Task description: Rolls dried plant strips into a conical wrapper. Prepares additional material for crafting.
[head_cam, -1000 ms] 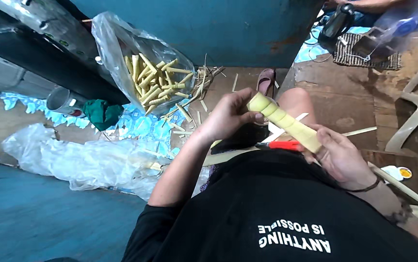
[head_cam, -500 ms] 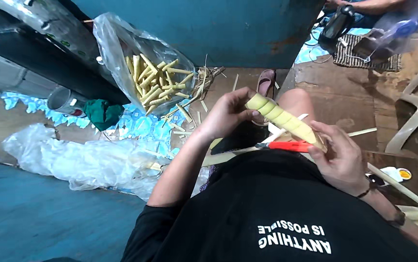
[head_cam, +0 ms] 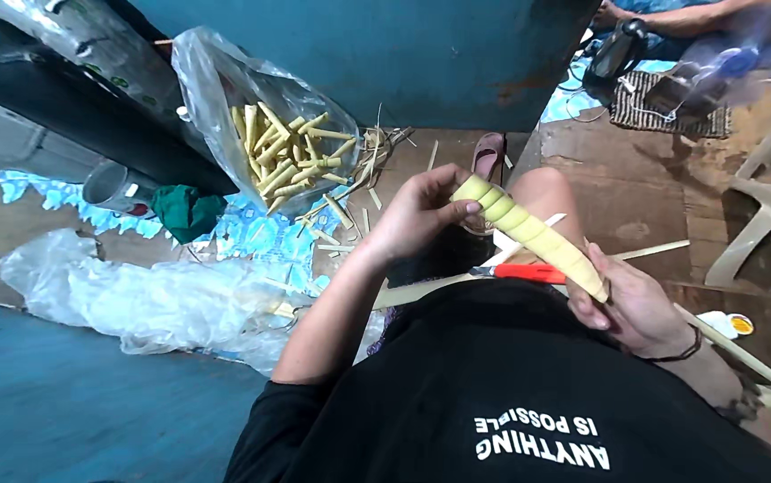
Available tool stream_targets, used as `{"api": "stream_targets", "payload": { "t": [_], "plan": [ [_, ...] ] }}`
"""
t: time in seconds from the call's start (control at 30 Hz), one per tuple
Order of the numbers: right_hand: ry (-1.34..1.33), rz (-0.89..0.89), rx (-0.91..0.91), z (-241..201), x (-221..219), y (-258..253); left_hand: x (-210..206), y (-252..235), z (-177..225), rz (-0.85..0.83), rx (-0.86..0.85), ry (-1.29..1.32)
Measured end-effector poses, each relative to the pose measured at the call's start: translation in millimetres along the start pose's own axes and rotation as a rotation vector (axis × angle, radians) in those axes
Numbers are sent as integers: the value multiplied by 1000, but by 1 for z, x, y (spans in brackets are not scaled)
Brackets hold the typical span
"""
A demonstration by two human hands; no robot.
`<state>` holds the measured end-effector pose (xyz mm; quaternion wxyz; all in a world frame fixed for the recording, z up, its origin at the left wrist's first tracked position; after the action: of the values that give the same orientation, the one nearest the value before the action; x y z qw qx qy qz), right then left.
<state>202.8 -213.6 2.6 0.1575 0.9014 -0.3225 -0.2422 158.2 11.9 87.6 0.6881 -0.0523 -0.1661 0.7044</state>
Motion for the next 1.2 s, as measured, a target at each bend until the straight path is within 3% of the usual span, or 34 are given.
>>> {"api": "stream_targets", "payload": {
  "t": [0.1,0.17,0.4,0.53,0.67,0.83,0.9,0.97,1.1,1.2],
  "plan": [
    [782,297,571,-37,-8,25,7,2,-5,53,4,7],
    [1034,403,754,-46,-17,36,8,3,-7,79,6,32],
    [178,-41,152,-16,-2,7,3,3,-2,-7,-64,44],
    [26,-194,-89,2,-10,2,8,5,-7,74,-101,120],
    [-109,-361,-253,17,-21,-6,13,15,-30,216,-23,307],
    [-95,-517,-397,29,-40,-20,35,46,-49,369,-95,176],
    [16,-573,-476,34,-49,-28,44,67,-48,430,-101,139],
    [316,-492,-482,27,-47,-47,50,86,-31,442,-167,41],
    [1061,-123,-179,-10,-27,-142,64,117,4,457,-321,-311],
    [1435,-17,-61,-10,-27,-207,64,132,14,432,-367,-474]
  ]
}}
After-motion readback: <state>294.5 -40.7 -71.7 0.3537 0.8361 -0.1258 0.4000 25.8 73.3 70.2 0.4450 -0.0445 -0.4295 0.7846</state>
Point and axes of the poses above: each hand's wrist, its own y-axis away from the middle knuckle, its own x-axis out of the back of the hand, z = x × y, the point moved 10 cm from there along -y, towards the middle knuckle, and after that the axes turned 12 degrees about -x, right-handed, at the moved point
